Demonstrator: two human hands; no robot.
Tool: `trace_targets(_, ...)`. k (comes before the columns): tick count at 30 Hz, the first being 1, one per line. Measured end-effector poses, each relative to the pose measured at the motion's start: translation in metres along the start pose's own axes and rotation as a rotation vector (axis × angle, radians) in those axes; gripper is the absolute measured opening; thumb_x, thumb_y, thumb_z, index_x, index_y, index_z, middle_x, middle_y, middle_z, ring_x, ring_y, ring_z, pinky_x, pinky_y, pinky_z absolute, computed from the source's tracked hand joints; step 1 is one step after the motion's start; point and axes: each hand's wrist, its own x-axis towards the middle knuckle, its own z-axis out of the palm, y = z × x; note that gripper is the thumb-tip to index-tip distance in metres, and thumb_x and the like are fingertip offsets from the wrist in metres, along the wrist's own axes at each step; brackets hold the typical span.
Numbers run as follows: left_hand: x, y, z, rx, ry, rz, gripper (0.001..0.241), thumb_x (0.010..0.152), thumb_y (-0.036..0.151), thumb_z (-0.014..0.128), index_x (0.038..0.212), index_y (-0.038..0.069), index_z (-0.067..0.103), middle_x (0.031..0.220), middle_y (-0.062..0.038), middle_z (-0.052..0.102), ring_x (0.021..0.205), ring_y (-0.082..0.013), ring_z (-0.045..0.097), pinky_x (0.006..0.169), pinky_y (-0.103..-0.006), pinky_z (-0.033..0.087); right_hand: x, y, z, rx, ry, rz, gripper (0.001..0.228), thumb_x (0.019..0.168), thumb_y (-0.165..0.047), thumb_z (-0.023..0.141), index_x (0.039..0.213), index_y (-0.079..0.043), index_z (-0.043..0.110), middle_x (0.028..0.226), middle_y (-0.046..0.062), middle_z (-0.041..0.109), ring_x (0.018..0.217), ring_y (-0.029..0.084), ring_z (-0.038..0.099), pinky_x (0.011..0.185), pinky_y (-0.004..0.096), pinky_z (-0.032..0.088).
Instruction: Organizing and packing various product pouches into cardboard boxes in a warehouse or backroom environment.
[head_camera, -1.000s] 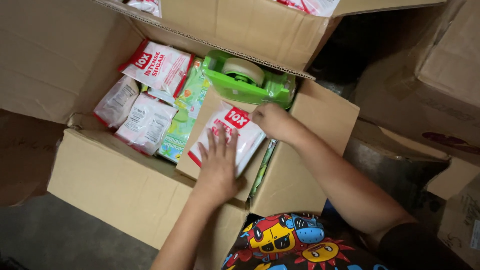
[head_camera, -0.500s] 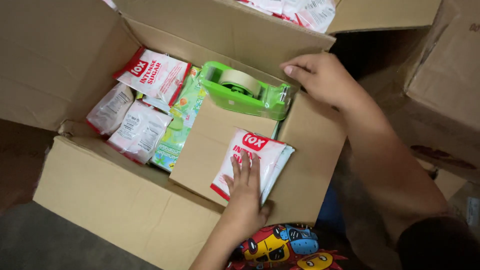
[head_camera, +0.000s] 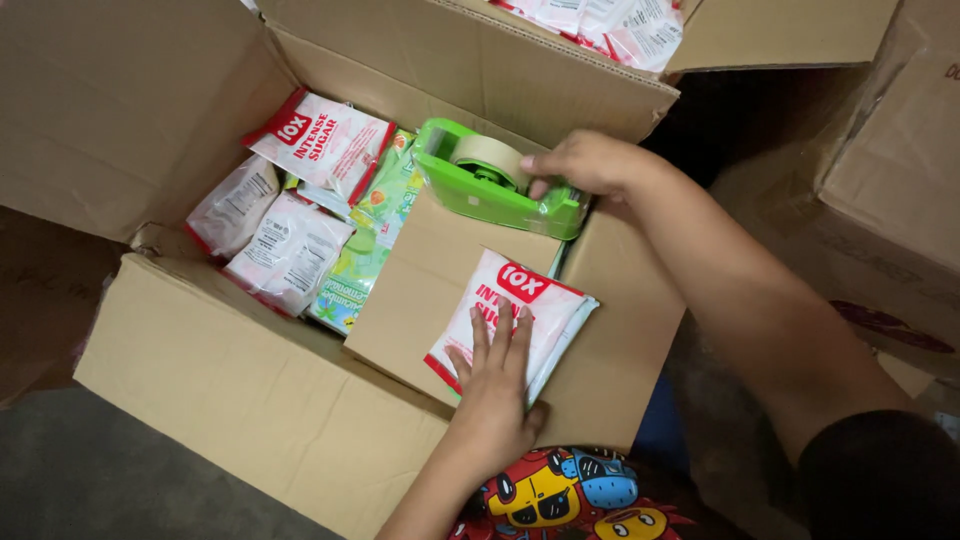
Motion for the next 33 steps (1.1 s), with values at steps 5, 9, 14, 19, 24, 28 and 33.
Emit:
trace_targets(5,0.002,0.0,0.002,0.01,0.006,0.0,0.118,0.066,0.01,0.088,0.157,0.004,0.013,0.166,-0.025,0.004,0.152,-0.0521,-0.007,0.111,-0.0797,0.004,0.038,0.056,-0.004,0.36,-0.009,-0.488,0.026,0.086,-0.025,0.076,0.096,-0.002,0.082,0.126,0.018,0.073,0.119,0.021,0.067,0.104,0.032,0.047)
trace_targets(9,0.002,-0.002,0.002,0.022,-0.004,-0.005,0.119,0.065,0.01,0.089,0.157,0.004,0.013,0.166,-0.025,0.005,0.152,-0.0521,-0.007,0.111,-0.0797,0.005,-0.019,0.052,-0.026,0.325,0.149,-0.549,0.023,0.088,-0.022,0.075,0.093,0.0,0.08,0.133,0.016,0.073,0.119,0.02,0.069,0.102,0.03,0.05)
trace_targets(14,0.003,-0.003,0.004,0.023,0.004,-0.009,0.119,0.064,0.011,0.089,0.157,0.004,0.014,0.166,-0.025,0.005,0.152,-0.0521,-0.005,0.111,-0.0795,0.007,-0.04,0.086,-0.025,0.168,0.182,-0.42,0.021,0.087,-0.02,0.075,0.09,0.0,0.08,0.125,0.01,0.077,0.098,0.016,0.07,0.085,0.029,0.054)
trace_targets(19,0.004,-0.003,0.006,0.034,0.007,-0.018,0.123,0.064,0.012,0.089,0.161,0.004,0.014,0.165,-0.025,0.004,0.151,-0.0526,-0.005,0.11,-0.0802,0.007,-0.029,0.122,-0.004,0.086,0.181,-0.228,0.022,0.094,-0.025,0.078,0.099,-0.004,0.081,0.094,0.017,0.08,0.084,0.02,0.066,0.078,0.033,0.054)
trace_targets(24,0.004,-0.004,0.008,0.05,0.022,0.003,0.119,0.062,0.01,0.088,0.156,0.003,0.015,0.165,-0.026,0.005,0.151,-0.0532,-0.004,0.11,-0.0803,0.007,-0.04,0.137,0.003,-0.666,0.786,-0.528,0.009,0.095,-0.02,0.078,0.095,-0.01,0.08,0.096,0.011,0.075,0.091,0.033,0.067,0.081,0.04,0.053)
trace_targets(28,0.003,-0.004,0.009,0.053,0.02,0.0,0.117,0.063,0.01,0.088,0.156,0.002,0.016,0.165,-0.026,0.006,0.151,-0.054,-0.004,0.109,-0.081,0.008,-0.107,0.134,0.026,-0.096,0.521,-0.42,0.014,0.102,-0.016,0.07,0.108,-0.005,0.077,0.097,0.012,0.074,0.085,0.02,0.071,0.078,0.032,0.054)
trace_targets(33,0.005,0.0,0.004,0.039,-0.013,-0.02,0.121,0.063,0.01,0.088,0.158,0.0,0.014,0.17,-0.025,0.004,0.152,-0.0503,-0.003,0.11,-0.0792,0.008,-0.168,0.098,0.085,0.714,0.022,-0.428,0.077,0.092,-0.007,0.067,0.161,-0.017,0.033,0.084,0.008,0.075,0.073,0.014,0.071,0.065,0.03,0.06)
